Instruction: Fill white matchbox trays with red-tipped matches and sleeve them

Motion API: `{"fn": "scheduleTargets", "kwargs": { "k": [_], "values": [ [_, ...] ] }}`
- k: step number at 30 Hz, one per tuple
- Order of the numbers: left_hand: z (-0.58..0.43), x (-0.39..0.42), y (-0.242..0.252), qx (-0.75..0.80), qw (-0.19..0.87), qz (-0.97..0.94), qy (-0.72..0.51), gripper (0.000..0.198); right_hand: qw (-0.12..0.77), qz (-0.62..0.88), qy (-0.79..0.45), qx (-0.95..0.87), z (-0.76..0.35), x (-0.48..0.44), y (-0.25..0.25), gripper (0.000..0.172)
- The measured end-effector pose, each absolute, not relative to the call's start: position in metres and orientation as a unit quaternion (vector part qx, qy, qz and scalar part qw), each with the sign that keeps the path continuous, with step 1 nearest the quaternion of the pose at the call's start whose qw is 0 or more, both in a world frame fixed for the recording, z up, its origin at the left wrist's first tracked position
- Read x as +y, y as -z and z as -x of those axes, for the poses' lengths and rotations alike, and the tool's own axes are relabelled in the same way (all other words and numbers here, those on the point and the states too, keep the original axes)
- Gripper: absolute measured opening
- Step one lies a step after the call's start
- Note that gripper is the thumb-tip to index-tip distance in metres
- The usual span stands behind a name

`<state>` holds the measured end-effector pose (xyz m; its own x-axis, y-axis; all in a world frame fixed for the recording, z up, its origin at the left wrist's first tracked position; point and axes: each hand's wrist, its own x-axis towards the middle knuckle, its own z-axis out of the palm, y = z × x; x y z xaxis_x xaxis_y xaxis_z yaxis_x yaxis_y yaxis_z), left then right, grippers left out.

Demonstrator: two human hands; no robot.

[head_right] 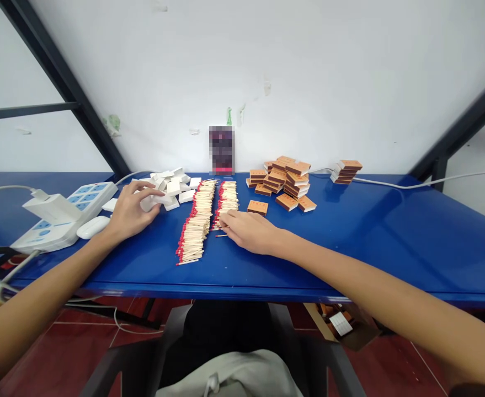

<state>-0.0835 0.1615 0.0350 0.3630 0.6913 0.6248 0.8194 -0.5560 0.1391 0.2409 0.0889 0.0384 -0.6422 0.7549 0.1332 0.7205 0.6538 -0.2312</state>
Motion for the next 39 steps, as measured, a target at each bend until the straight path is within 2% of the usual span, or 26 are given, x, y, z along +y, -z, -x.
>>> {"fn": "scheduleTargets", "kwargs": {
  "k": [6, 12, 16, 19, 22, 27, 30, 34, 39],
  "values": [
    [0.084, 0.16, -0.037, -0.427, 0.078, 0.831, 0.349, 0.024, 0.067, 0.421, -0.067, -0.902, -0.236, 0.089, -0.046, 0.019],
    [0.085, 0.16, -0.039, -0.448, 0.109, 0.807, 0.369, 0.021, 0.085, 0.418, -0.085, -0.901, -0.246, 0.08, -0.055, 0.017],
    [0.078, 0.144, -0.053, -0.452, 0.107, 0.777, 0.424, 0.02, 0.088, 0.409, -0.082, -0.905, -0.259, 0.068, -0.053, 0.014],
    [0.055, 0.106, -0.061, -0.423, 0.072, 0.782, 0.452, 0.015, 0.077, 0.407, -0.074, -0.907, -0.263, 0.06, -0.049, 0.013],
    [0.019, 0.057, -0.055, -0.382, 0.016, 0.829, 0.408, 0.015, 0.068, 0.4, -0.064, -0.912, -0.262, 0.058, -0.045, 0.014],
    [-0.021, 0.014, -0.025, -0.295, -0.094, 0.871, 0.381, 0.015, 0.135, 0.386, -0.058, -0.911, -0.261, 0.064, -0.047, 0.013],
    [-0.025, 0.012, -0.016, -0.311, -0.056, 0.87, 0.378, 0.014, 0.15, 0.377, -0.063, -0.912, -0.258, 0.066, -0.048, 0.011],
    [-0.028, 0.012, -0.015, -0.346, 0.031, 0.872, 0.344, 0.014, 0.117, 0.376, -0.055, -0.917, -0.249, 0.065, -0.047, 0.015],
    [-0.032, 0.009, -0.013, -0.387, 0.053, 0.862, 0.324, 0.024, 0.104, 0.393, -0.05, -0.912, -0.246, 0.066, -0.044, 0.016]
  ]
}}
